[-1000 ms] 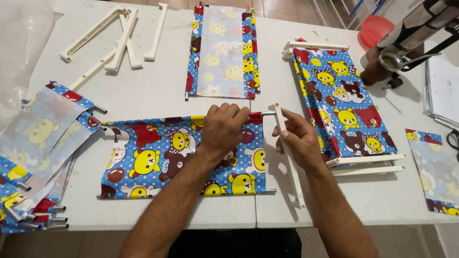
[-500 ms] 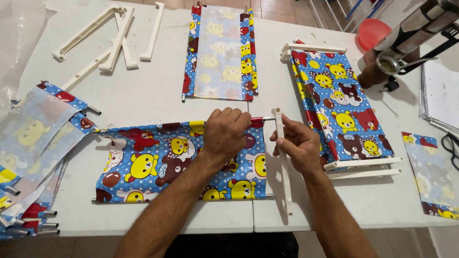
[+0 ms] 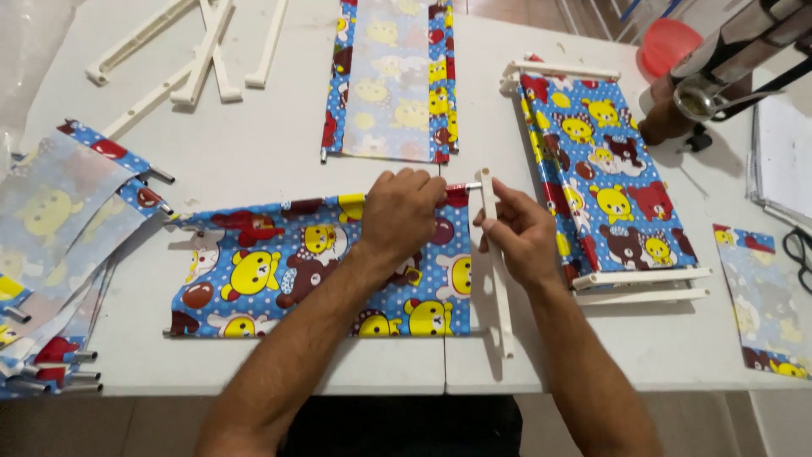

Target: Assembling fabric shelves by sliding plastic rods through sleeves and attaching end frames.

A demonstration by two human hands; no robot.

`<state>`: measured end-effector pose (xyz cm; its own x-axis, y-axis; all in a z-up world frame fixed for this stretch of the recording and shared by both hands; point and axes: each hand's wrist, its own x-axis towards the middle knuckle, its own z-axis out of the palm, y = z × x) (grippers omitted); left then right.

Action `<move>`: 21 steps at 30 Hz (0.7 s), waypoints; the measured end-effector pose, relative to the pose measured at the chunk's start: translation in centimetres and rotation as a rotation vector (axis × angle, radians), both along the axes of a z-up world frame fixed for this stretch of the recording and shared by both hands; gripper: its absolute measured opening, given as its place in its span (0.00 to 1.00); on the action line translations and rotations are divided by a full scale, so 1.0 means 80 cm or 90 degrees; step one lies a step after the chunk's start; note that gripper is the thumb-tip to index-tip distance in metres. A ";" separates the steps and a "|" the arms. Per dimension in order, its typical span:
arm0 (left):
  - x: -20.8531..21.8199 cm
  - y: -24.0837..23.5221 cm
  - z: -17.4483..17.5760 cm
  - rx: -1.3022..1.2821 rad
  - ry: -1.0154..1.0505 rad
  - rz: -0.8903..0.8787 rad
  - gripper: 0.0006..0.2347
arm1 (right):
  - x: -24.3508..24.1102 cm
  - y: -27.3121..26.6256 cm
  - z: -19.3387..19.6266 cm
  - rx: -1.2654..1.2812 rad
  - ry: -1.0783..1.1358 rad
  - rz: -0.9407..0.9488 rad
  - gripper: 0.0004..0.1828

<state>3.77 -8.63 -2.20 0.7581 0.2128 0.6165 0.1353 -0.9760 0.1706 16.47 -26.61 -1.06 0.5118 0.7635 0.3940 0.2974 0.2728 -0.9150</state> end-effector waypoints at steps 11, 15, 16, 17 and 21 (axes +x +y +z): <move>-0.060 -0.152 -0.022 -0.030 0.258 -0.236 0.10 | 0.004 0.012 -0.020 -0.076 0.144 -0.102 0.29; -0.049 -0.148 -0.054 -0.020 0.152 -0.237 0.09 | 0.006 -0.010 0.008 -0.364 -0.118 -0.157 0.38; -0.052 -0.145 -0.052 -0.018 0.150 -0.237 0.09 | -0.004 -0.020 0.020 -0.362 -0.119 -0.157 0.38; -0.055 -0.143 -0.050 -0.025 0.183 -0.234 0.09 | -0.015 -0.030 0.032 -0.472 -0.174 -0.183 0.32; -0.065 -0.133 -0.042 -0.051 0.223 -0.226 0.07 | -0.055 -0.092 0.034 -0.496 -0.181 -0.088 0.28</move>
